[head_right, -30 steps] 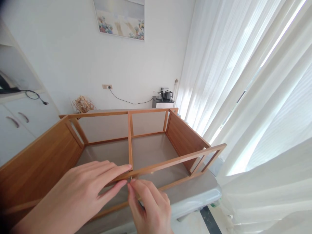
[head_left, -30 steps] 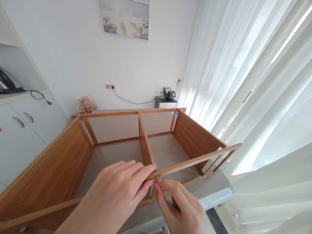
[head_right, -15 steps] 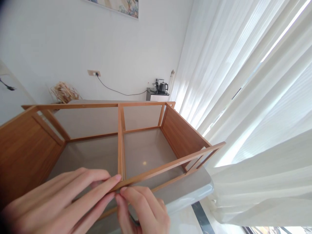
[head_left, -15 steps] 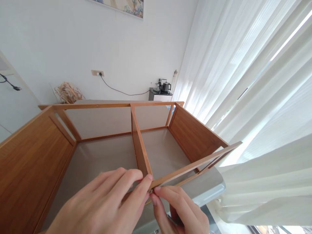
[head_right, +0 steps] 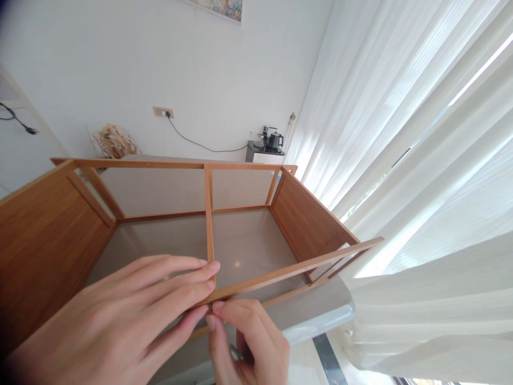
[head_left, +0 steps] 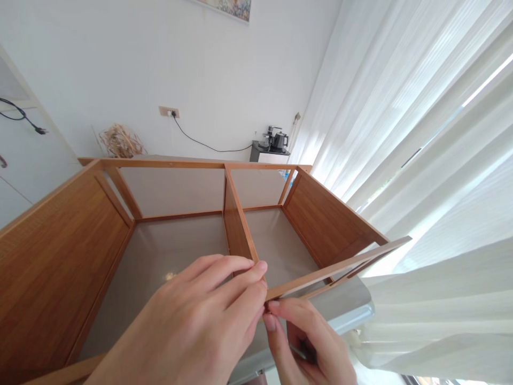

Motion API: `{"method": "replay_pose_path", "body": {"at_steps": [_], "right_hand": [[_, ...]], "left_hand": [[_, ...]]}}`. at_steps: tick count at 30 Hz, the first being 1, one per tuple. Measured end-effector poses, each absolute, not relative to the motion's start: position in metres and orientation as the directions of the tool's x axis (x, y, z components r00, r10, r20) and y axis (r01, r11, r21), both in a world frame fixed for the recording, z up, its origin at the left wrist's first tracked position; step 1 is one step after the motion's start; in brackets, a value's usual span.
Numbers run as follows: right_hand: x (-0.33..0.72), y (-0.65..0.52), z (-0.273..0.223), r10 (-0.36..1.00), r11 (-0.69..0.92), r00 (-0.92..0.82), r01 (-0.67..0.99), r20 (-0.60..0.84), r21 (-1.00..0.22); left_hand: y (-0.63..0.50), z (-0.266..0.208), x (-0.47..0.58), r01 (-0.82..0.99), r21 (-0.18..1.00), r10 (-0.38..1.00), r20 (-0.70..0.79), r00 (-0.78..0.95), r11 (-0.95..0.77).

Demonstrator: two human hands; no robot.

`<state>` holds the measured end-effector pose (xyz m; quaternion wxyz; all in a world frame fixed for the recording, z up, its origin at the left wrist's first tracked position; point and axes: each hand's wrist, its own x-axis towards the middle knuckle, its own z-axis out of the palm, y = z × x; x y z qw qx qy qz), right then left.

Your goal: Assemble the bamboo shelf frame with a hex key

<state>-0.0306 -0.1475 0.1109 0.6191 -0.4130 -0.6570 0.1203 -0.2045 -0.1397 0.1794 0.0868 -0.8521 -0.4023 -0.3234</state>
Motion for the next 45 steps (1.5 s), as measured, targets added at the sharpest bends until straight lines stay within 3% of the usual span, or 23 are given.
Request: {"method": "replay_pose_path", "body": {"at_steps": [4,11,19,23,32,35,40,45], "right_hand": [[-0.03,-0.15,0.109,0.762,0.567,0.139,0.329,0.633,-0.755],[-0.032,-0.158,0.105,0.909,0.325,0.198,0.215,0.367,-0.921],[-0.036,-0.156,0.103,0.79,0.448,0.288,0.333,0.542,-0.83],[-0.036,-0.154,0.102,0.728,0.49,0.273,0.433,0.628,-0.756],[-0.036,-0.154,0.111,0.677,0.542,0.216,0.501,0.703,-0.675],[-0.035,-0.153,0.107,0.735,0.5,0.234,0.449,0.637,-0.741],[-0.033,-0.155,0.106,0.904,0.321,0.225,0.205,0.364,-0.925],[-0.029,-0.153,0.114,0.959,0.23,0.138,0.119,0.246,-0.966]], "left_hand": [[-0.141,0.183,-0.202,0.73,0.077,0.607,0.618,0.5,-0.679],[-0.141,0.188,-0.2,0.685,0.097,0.586,0.612,0.531,-0.722],[-0.14,0.185,-0.2,0.712,0.081,0.593,0.623,0.51,-0.697],[-0.139,0.185,-0.199,0.742,0.01,0.555,0.67,0.493,-0.67],[-0.141,0.182,-0.199,0.75,-0.015,0.561,0.653,0.508,-0.661],[-0.142,0.183,-0.199,0.744,0.046,0.589,0.646,0.486,-0.666],[-0.143,0.182,-0.199,0.708,0.044,0.572,0.625,0.531,-0.705],[-0.145,0.184,-0.199,0.699,0.051,0.571,0.621,0.537,-0.714]]}}
